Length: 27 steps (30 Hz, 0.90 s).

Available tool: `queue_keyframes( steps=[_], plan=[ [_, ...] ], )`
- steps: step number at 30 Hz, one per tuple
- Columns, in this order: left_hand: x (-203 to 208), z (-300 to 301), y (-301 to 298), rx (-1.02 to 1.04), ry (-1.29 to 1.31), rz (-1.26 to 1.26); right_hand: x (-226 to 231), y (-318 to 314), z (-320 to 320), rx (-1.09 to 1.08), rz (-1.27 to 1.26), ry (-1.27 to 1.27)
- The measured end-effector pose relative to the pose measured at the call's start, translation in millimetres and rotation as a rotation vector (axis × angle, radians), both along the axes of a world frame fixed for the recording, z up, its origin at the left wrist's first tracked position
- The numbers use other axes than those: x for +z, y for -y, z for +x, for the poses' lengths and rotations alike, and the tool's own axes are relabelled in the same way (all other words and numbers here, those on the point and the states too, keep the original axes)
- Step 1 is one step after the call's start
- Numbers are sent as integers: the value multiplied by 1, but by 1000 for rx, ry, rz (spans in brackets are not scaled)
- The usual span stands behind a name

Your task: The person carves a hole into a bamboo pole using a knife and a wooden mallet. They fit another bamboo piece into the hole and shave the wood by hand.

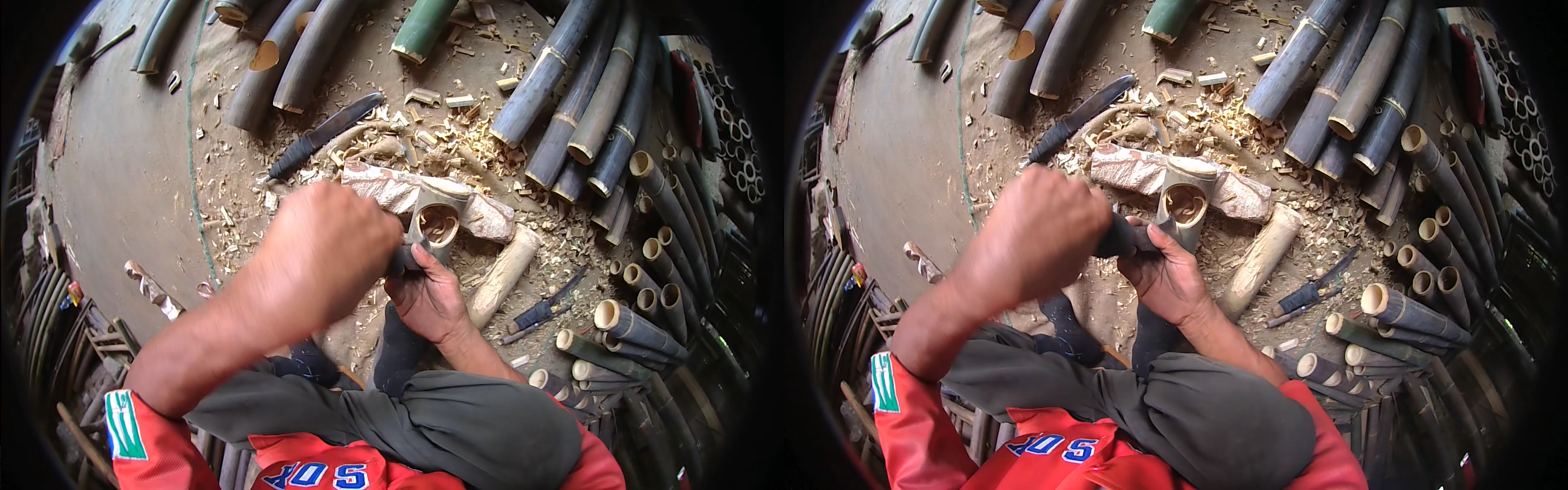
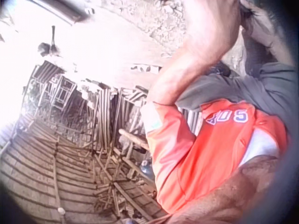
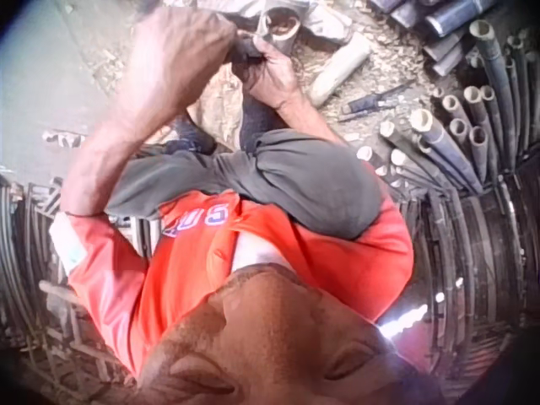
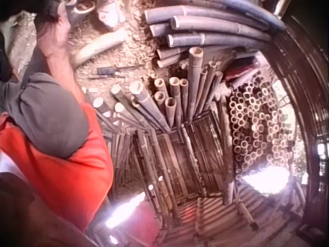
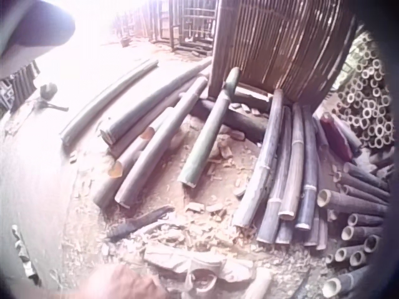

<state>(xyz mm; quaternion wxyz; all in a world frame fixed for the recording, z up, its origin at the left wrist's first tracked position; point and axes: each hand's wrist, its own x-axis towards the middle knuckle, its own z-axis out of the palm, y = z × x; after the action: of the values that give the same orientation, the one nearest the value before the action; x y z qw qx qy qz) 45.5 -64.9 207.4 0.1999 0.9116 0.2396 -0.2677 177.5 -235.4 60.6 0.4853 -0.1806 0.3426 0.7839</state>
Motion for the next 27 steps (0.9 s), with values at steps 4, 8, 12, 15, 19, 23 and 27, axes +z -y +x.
queue_keyframes(
  steps=[4,8,12,15,19,23,27],
  plan=[
    [-34,-29,-7,273,-115,-245,-1,-3,9,128,33,146],
    [-64,-53,80,658,-132,-445,8,-9,33,563,47,465],
    [-90,3,198,1115,62,-539,-5,-23,82,1091,210,819],
    [-101,34,224,1335,168,-592,-7,-22,88,1238,247,1007],
    [-114,-11,214,1280,313,-722,13,1,55,1089,202,1142],
    [-116,-61,177,1345,265,-570,3,-15,19,792,224,997],
    [-64,-43,72,938,45,-50,-2,-24,0,292,188,765]
  ],
)
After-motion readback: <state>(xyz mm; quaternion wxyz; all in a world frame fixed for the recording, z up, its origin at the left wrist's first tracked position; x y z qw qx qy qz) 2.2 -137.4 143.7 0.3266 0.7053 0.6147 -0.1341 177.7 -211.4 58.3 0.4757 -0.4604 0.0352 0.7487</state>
